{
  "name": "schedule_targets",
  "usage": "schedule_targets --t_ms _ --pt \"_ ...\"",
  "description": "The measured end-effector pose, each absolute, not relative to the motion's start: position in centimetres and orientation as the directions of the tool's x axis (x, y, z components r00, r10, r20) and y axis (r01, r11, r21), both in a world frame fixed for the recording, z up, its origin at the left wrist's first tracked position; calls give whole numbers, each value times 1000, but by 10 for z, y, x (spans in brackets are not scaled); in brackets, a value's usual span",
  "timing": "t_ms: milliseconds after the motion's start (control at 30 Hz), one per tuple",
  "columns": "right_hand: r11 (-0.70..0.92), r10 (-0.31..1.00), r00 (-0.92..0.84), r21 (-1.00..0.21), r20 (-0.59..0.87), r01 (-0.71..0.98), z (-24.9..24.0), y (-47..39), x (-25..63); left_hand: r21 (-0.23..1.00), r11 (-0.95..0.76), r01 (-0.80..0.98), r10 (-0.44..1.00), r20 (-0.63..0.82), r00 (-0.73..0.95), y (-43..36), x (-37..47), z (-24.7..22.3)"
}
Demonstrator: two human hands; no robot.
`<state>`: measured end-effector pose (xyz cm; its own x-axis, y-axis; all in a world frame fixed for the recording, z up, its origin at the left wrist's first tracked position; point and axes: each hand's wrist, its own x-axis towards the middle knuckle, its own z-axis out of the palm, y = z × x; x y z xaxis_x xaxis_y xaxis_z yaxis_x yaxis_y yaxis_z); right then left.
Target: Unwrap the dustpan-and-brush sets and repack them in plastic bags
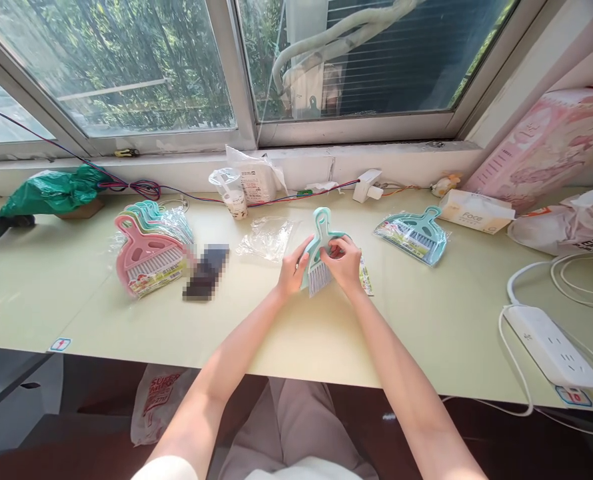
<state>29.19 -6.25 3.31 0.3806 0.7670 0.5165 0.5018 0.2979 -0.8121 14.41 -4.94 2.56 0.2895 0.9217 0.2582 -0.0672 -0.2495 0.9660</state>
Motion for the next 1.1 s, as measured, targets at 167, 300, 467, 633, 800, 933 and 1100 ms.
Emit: schedule_targets --t_ms 167,300,467,633,800,933,1100 --pt "348 799 374 -869 471 351 41 -68 297 955 -287 -72 941 295 164 -37 144 23" --pt "419 830 361 -903 424 97 61 -80 309 938 -341 -66 901 305 -309 -1 114 27" --pt "319 847 283 -856 450 406 81 -89 338 947 -253 -198 918 170 -358 27 69 38" --pt "3 780 332 -533 530 846 81 -94 362 981 156 -115 956 -120 269 17 69 40" --pt "-222 876 318 -283 363 933 59 -91 374 932 -133 336 852 -65 520 9 85 35" --pt "-318 898 380 -267 222 910 31 -80 382 693 -421 585 836 46 547 12 90 26" --pt "-355 876 445 -377 186 856 11 -71 392 375 -466 801 884 237 404 8 91 21"
